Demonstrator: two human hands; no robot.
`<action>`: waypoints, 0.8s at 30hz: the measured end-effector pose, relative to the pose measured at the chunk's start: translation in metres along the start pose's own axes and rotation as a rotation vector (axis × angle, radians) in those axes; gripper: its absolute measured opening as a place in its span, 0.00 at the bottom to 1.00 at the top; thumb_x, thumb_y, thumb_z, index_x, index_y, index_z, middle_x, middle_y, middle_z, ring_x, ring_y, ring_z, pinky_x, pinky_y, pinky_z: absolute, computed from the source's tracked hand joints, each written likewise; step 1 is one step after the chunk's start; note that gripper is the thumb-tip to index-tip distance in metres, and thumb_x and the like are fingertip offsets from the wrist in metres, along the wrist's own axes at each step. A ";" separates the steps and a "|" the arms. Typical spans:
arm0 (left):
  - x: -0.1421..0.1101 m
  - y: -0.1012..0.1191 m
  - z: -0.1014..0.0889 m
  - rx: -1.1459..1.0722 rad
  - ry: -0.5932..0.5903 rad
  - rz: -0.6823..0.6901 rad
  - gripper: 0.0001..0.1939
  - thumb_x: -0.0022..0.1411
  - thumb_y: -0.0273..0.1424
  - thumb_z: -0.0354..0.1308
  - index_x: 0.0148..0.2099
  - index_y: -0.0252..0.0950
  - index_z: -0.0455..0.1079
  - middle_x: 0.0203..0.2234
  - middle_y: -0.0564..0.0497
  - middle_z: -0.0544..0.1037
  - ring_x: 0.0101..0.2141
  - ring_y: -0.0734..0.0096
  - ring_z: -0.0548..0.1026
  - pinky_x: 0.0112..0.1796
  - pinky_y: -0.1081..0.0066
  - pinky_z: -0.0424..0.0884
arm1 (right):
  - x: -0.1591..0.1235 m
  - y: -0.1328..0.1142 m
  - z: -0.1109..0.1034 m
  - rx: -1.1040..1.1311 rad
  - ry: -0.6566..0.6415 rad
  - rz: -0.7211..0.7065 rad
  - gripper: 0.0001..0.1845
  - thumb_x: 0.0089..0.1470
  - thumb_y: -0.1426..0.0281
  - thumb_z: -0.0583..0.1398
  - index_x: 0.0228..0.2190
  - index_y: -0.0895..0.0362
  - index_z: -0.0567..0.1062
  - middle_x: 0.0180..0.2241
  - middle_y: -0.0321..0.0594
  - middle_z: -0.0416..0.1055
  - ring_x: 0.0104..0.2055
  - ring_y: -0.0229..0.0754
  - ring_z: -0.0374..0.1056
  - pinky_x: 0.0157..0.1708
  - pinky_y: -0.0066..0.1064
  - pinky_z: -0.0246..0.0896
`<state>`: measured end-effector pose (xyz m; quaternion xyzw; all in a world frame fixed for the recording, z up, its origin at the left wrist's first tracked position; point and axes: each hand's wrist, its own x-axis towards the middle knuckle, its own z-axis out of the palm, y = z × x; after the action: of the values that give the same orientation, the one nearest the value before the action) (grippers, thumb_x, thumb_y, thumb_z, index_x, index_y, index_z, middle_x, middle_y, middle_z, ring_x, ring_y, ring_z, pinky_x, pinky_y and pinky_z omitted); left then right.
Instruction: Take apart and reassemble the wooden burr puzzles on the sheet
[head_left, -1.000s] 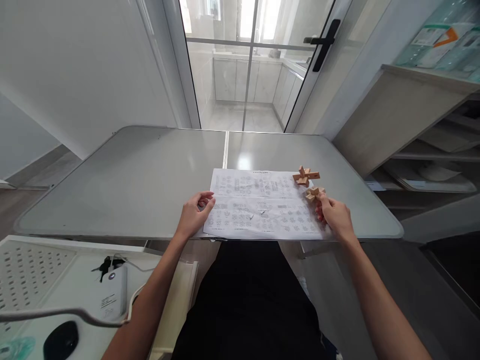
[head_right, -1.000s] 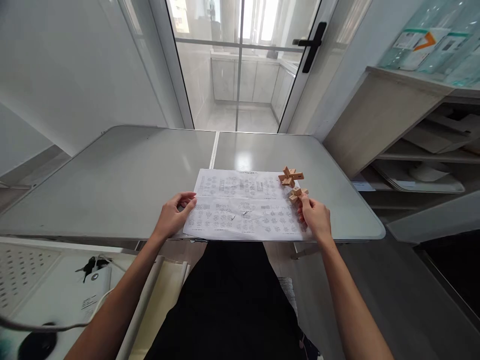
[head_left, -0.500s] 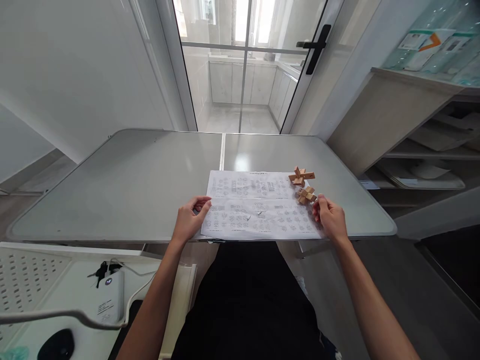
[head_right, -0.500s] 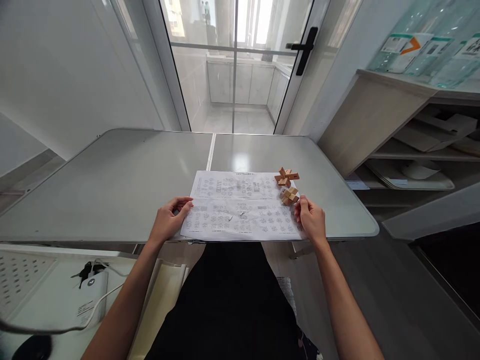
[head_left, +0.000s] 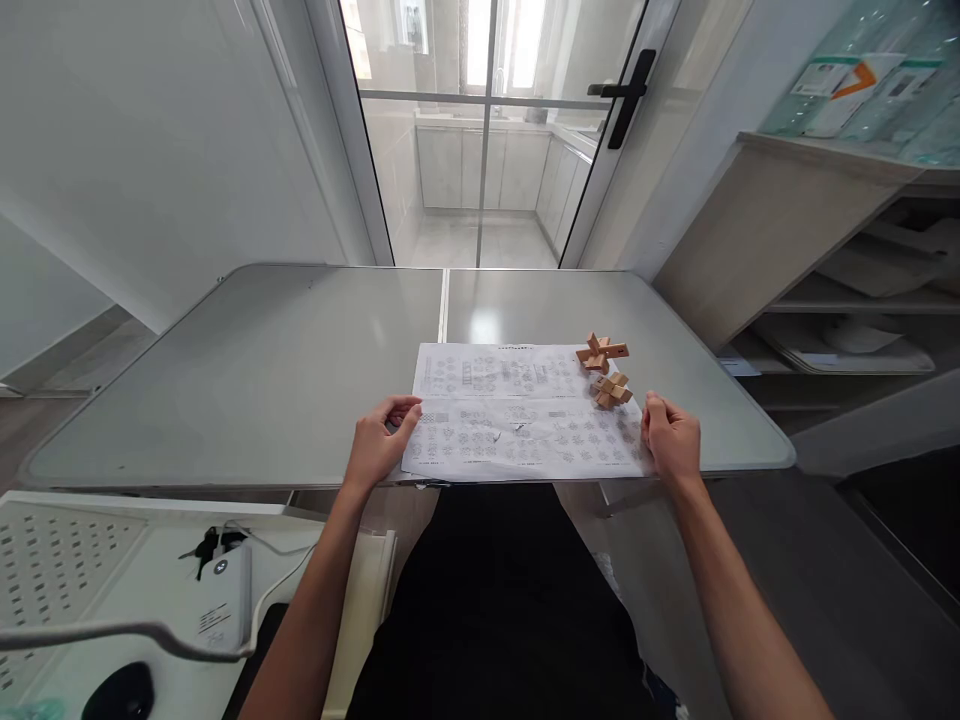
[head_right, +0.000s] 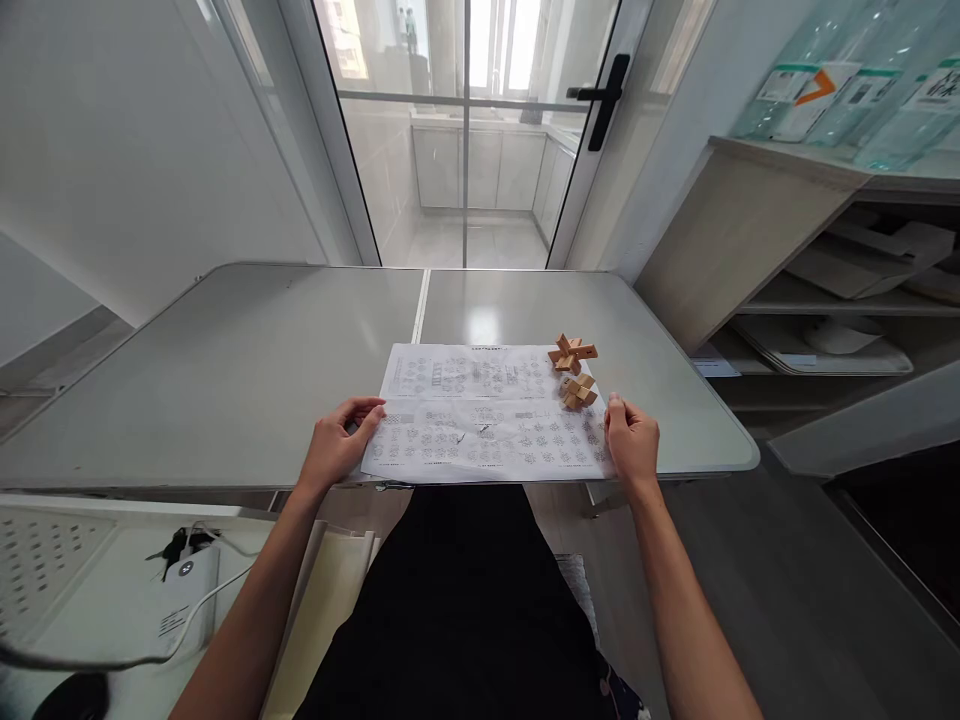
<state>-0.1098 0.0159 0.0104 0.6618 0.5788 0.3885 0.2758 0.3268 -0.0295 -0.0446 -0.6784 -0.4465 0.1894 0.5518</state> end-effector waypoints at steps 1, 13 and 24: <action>0.000 0.000 0.000 0.001 0.000 0.000 0.18 0.67 0.46 0.60 0.49 0.40 0.81 0.37 0.49 0.85 0.36 0.64 0.78 0.40 0.68 0.74 | 0.000 0.000 0.000 -0.001 0.007 0.000 0.29 0.64 0.46 0.56 0.20 0.51 0.62 0.13 0.27 0.54 0.15 0.35 0.49 0.15 0.30 0.45; 0.000 0.002 0.000 0.004 0.000 -0.001 0.20 0.67 0.47 0.60 0.48 0.39 0.81 0.38 0.49 0.85 0.37 0.64 0.78 0.42 0.67 0.75 | -0.003 -0.008 0.000 -0.025 0.005 0.016 0.28 0.63 0.49 0.58 0.19 0.52 0.64 0.13 0.28 0.55 0.16 0.36 0.51 0.17 0.30 0.47; -0.001 0.004 0.000 0.010 -0.006 -0.006 0.20 0.67 0.48 0.60 0.48 0.39 0.81 0.39 0.48 0.85 0.37 0.63 0.78 0.42 0.67 0.74 | -0.003 -0.012 0.000 -0.046 -0.008 0.020 0.28 0.63 0.48 0.58 0.19 0.52 0.65 0.14 0.29 0.56 0.17 0.36 0.51 0.17 0.30 0.47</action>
<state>-0.1080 0.0145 0.0135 0.6626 0.5819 0.3828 0.2751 0.3200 -0.0321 -0.0345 -0.6945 -0.4461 0.1870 0.5326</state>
